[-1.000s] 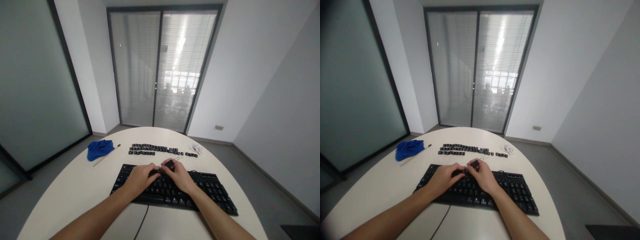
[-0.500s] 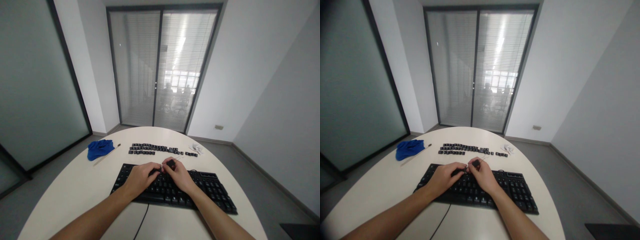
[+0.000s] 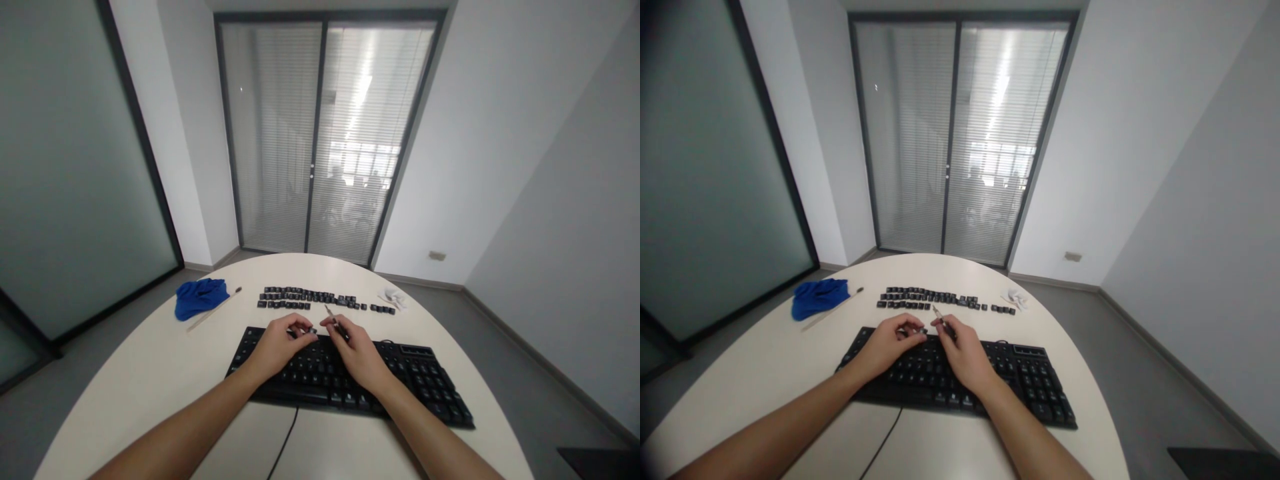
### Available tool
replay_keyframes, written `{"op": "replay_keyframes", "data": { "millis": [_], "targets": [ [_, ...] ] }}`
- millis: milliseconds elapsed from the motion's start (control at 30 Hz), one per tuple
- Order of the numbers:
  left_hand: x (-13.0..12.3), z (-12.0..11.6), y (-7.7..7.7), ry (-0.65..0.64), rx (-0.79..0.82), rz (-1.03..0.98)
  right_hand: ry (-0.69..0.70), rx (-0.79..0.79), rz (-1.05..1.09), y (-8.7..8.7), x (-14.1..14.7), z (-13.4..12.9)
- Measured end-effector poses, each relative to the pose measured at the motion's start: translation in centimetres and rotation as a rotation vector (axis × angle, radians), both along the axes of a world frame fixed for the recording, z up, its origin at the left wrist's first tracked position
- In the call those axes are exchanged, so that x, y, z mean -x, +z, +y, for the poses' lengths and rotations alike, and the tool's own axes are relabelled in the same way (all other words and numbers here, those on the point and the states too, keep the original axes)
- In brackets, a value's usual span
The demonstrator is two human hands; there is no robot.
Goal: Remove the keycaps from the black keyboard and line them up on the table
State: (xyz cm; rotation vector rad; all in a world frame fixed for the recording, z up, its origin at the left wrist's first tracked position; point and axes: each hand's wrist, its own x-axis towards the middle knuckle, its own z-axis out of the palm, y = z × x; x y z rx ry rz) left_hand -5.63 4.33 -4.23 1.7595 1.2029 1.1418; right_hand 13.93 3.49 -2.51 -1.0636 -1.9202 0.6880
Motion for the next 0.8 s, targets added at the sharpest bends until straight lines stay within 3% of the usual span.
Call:
{"op": "replay_keyframes", "data": {
  "millis": [133, 533, 800],
  "targets": [
    [0.03, 0.04, -0.19, -0.038, 0.025, -0.008, -0.045, 0.051, -0.080, -0.12, 0.10, -0.05],
    [0.04, 0.15, 0.10, -0.123, 0.103, -0.092, 0.048, 0.104, -0.015, 0.27, 0.28, -0.59],
    [-0.03, 0.08, 0.17, -0.127, 0.071, -0.057, -0.020, 0.092, -0.075, 0.02, 0.28, -0.29]
  ]
}}
